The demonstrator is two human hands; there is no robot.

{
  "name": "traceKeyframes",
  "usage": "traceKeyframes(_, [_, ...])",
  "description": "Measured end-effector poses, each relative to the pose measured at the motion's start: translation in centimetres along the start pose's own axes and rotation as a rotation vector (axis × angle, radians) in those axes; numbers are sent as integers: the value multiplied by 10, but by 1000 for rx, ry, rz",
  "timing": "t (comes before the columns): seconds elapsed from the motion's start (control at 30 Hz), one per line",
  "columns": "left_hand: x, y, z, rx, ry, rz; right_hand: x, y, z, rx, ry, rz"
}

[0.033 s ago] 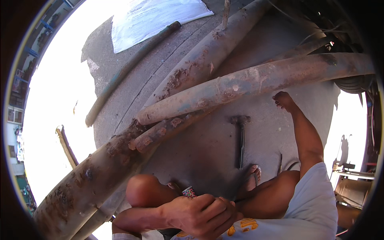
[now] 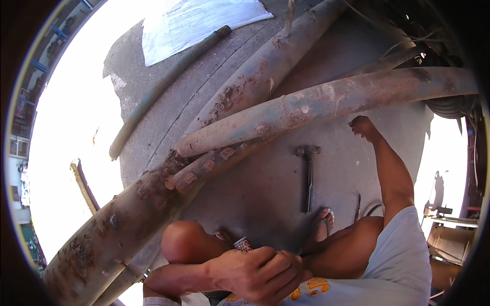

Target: The person uses a blowtorch to heat a rusted metal pipe attached to a vehicle frame, then uses a hammer to break and remove the heated section. The person also uses a tape measure to measure the remaining pipe length.

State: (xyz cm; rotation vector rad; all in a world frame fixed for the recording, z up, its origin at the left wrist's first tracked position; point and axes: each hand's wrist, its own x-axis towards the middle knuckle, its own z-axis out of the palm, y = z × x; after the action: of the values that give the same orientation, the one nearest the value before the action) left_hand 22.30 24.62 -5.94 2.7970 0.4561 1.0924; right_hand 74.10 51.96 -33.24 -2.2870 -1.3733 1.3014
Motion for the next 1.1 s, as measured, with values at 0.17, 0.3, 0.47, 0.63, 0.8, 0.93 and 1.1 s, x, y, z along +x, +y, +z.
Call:
traceKeyframes(0.17, [-25, -9, 12, -5, -40, -48, -27, -22, 3, -136, 13, -47])
traceKeyframes(0.3, [-11, -35, 50, -51, 69, -83, -64, -50, 17, -49, 171, 107])
traceKeyframes(0.47, [4, -28, 62, -147, 46, -178, -115, -82, 31, -151, 5, 225])
traceKeyframes(0.63, [-30, -5, 22, -178, -109, -144, -158, -99, 8, -301, 70, 265])
traceKeyframes(0.8, [-39, 1, -4, -144, 114, -228, -187, -118, 16, -411, 150, -24])
traceKeyframes(0.93, [-44, 9, -22, -248, 120, -237, -219, -97, 89, -363, 60, -193])
traceKeyframes(1.1, [-51, 13, -37, -333, 156, -204, -264, -46, 201, -175, 53, -361])
